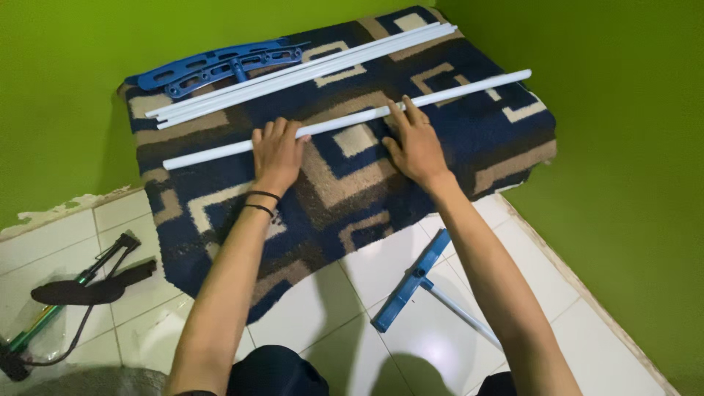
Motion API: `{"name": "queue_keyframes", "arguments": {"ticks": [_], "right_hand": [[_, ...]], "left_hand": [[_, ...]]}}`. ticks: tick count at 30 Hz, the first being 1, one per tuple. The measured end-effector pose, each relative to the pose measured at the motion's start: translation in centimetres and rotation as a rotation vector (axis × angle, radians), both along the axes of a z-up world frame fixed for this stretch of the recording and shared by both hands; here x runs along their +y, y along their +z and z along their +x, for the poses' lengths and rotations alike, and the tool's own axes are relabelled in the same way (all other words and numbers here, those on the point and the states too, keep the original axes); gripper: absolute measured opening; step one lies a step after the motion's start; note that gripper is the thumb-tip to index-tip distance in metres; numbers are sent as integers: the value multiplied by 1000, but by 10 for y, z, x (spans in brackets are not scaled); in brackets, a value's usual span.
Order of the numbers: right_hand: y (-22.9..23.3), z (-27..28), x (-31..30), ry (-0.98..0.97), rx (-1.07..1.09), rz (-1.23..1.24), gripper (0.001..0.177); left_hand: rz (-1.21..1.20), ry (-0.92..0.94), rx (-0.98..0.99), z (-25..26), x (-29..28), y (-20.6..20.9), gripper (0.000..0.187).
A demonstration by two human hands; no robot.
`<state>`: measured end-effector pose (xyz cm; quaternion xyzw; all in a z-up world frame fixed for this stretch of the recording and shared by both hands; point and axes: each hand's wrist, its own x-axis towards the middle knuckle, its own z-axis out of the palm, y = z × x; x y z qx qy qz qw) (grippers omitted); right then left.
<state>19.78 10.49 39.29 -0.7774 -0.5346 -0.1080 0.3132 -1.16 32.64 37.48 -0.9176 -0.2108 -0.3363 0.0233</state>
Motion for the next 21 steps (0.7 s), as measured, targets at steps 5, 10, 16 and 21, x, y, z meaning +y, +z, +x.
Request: {"name": "queue_keyframes", "arguments": {"ticks": [5, 10, 16, 21], "right_hand": [[-13, 10, 60, 48, -34, -39, 64], [-27, 27, 101, 3, 38, -93, 66], [-33, 47, 125, -35, 134, -133, 70], [-33, 56, 139, -25, 145, -103, 72]], "left_hand": [[-40, -7, -76, 11, 19, -8, 20], [-119, -24, -116, 18, 43, -9, 17], [-109, -25, -215, 26, 47, -17, 25], [-153, -21, -278, 27, 48, -15, 22]]}}
